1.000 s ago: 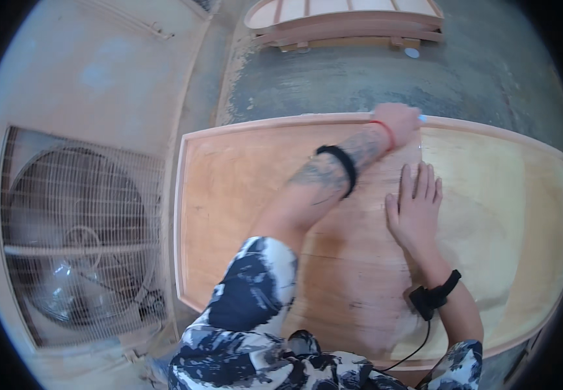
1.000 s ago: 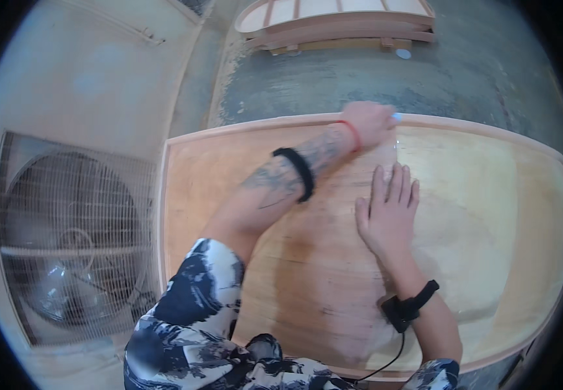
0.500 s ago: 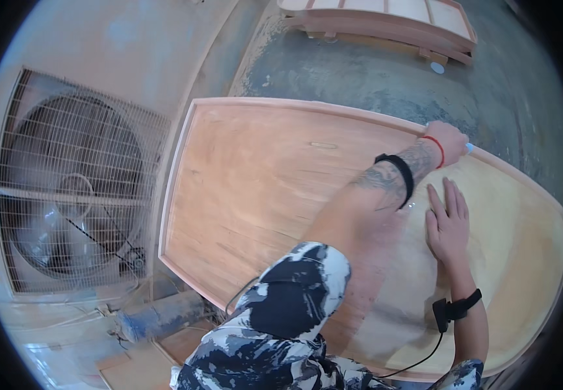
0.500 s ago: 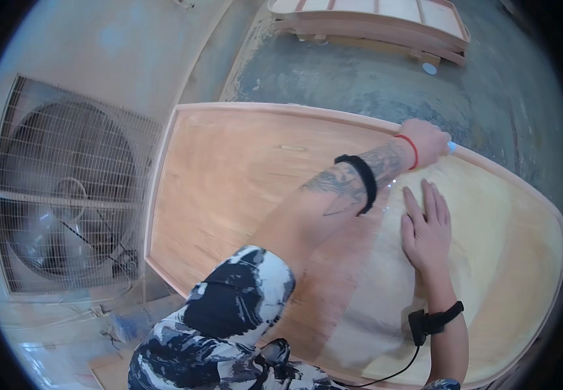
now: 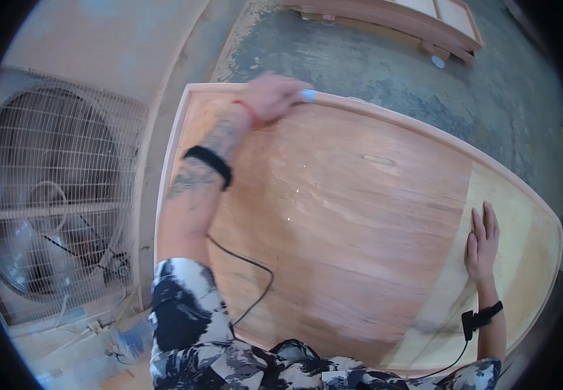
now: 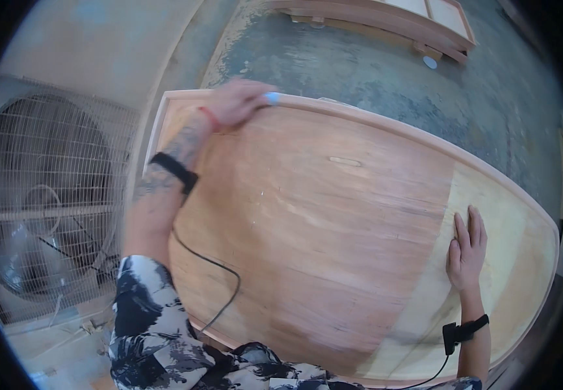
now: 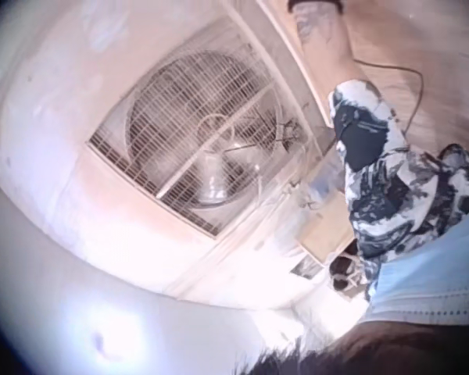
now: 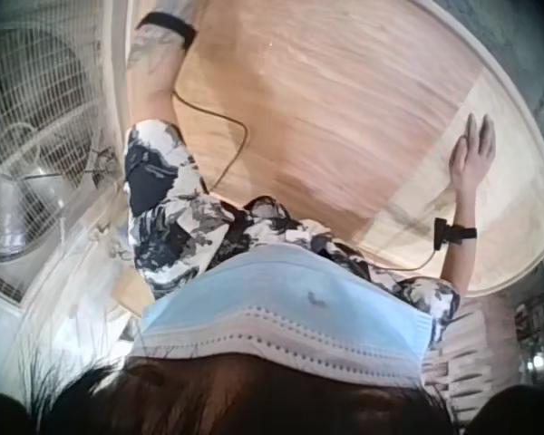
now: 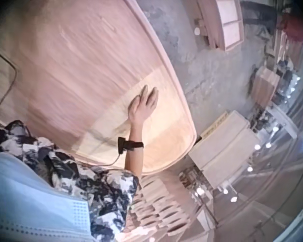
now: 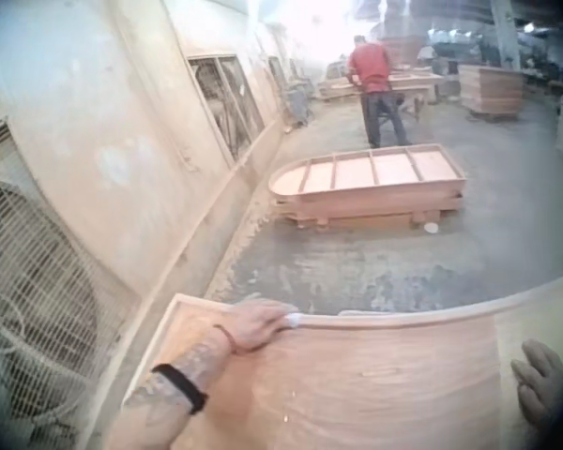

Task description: The recorder uses a handheld power sander to smooth the surface and edges of a large oval-shaped wooden panel.

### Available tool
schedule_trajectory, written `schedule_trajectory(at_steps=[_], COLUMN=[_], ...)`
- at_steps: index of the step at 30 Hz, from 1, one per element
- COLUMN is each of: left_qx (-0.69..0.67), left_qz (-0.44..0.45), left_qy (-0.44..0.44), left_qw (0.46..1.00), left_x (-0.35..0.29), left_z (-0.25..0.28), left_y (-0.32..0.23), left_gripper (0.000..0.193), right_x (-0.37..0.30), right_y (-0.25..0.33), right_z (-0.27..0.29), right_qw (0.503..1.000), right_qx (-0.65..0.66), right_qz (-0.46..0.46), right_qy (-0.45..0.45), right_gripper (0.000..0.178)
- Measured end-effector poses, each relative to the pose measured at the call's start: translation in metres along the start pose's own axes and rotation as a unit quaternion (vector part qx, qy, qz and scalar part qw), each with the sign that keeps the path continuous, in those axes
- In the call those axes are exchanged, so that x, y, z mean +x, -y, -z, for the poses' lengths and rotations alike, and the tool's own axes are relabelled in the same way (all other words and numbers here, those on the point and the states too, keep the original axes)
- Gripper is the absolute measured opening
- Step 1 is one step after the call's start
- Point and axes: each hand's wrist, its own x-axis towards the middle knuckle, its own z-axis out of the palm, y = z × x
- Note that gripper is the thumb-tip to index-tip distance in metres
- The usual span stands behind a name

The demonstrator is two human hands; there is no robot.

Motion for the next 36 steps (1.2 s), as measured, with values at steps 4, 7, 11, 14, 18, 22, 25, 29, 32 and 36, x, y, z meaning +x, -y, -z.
schedule_trajectory(at_steps=[4,7,11,14,18,22,25,29,32,36], left_qx=[0.026,0.006,-0.017,-0.136,-0.161,-0.112,-0.123,-0.039,-0.056,-0.036], left_qz=[0.034,0.079,0.061,0.029,-0.055,-0.091,-0.099,-0.122,-0.104,-0.203], left_qy=[-0.006,0.018,0.062,0.106,0.087,0.105,0.111,0.086,0.067,0.036], left_qw=[0.999,0.997,0.996,0.985,0.982,0.984,0.981,0.988,0.991,0.978], left_x=[-0.055,-0.062,-0.036,-0.001,0.047,0.102,0.149,0.207,0.262,0.329], left_z=[0.037,0.051,0.034,0.042,0.03,0.021,0.0,-0.041,-0.079,-0.071], left_y=[0.118,0.141,0.108,0.041,-0.049,-0.153,-0.263,-0.369,-0.437,-0.405], left_gripper=[0.035,0.036,0.033,0.029,0.03,0.03,0.027,0.03,0.034,0.032], right_x=[0.004,0.005,0.007,0.011,0.024,0.038,0.03,0.048,0.066,0.071], right_y=[0.008,0.004,0.011,0.019,0.028,0.035,0.027,0.029,0.041,0.023], right_z=[-0.002,-0.005,0.004,0.016,0.03,0.039,0.047,0.058,0.043,0.106], right_qw=[1.0,1.0,0.999,0.999,0.999,0.994,0.988,0.951,0.873,0.836], right_qx=[0.009,-0.006,0.01,0.017,0.028,0.088,0.125,0.295,0.445,0.509], right_qz=[-0.018,-0.028,-0.045,-0.046,-0.018,-0.014,-0.019,0.008,-0.107,-0.125], right_qy=[0.004,0.004,-0.003,-0.015,-0.042,-0.066,-0.089,-0.089,-0.169,-0.164], right_gripper=[0.048,0.048,0.047,0.046,0.046,0.045,0.049,0.035,0.026,0.031])
